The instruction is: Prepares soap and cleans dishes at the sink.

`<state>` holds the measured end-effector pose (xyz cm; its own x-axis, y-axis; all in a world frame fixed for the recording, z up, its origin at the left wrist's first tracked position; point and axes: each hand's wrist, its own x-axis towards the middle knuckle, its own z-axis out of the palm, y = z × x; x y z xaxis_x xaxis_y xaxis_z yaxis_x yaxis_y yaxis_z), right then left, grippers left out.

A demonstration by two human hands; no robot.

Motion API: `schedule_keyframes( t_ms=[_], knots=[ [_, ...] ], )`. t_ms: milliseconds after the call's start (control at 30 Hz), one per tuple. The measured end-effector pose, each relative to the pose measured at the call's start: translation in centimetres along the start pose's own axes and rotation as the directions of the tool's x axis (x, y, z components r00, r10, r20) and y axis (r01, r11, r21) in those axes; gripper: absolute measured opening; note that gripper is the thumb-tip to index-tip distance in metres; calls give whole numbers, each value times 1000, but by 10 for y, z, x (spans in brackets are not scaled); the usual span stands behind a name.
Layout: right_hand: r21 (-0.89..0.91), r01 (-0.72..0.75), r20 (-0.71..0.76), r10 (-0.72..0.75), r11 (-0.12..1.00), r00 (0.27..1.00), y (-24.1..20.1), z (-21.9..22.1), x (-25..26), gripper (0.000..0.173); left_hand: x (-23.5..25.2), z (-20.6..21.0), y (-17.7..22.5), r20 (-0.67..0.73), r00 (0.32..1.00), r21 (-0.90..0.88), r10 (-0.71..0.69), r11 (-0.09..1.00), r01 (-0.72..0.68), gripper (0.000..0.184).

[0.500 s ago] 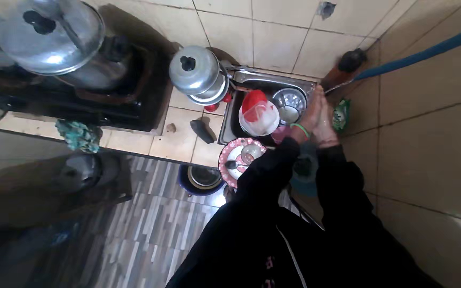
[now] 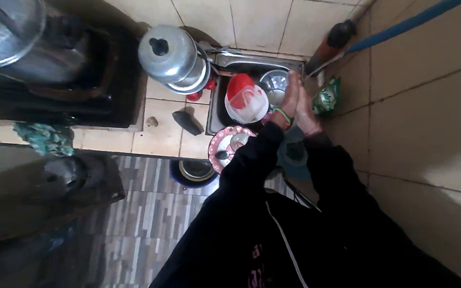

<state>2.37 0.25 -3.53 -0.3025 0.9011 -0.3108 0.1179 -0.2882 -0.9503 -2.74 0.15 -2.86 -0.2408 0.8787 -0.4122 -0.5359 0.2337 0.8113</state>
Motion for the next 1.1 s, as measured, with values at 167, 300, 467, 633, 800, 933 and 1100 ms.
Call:
schedule_keyframes(
  t_ms=[167,300,467,633,800,933,1100],
  knots=[
    [-22,134,-31,-135,991,990,17,-54,40,51,-65,1,20,259,956,89,-135,989,116,53],
    [-214,164,-8,-169,963,986,25,-86,30,42,-84,-19,29,87,986,264,-142,958,115,55],
    [-640,70,-103,-176,765,979,41,-113,-9,32,-30,-70,-9,50,999,265,-15,964,1,52],
    [-802,-21,-278,-341,597,898,45,-117,-31,35,-80,-72,11,-67,998,321,-23,946,43,44],
    [-772,-37,-342,-366,635,865,36,-115,-11,72,-55,-85,-27,-51,999,234,-11,972,22,40],
    [-709,-165,-408,-208,686,889,44,-121,11,57,-81,-76,-22,-59,992,247,-113,961,124,39],
    [-763,-268,-434,-158,589,887,21,-121,23,43,-67,-81,-54,-8,998,238,-59,969,59,41]
  ],
)
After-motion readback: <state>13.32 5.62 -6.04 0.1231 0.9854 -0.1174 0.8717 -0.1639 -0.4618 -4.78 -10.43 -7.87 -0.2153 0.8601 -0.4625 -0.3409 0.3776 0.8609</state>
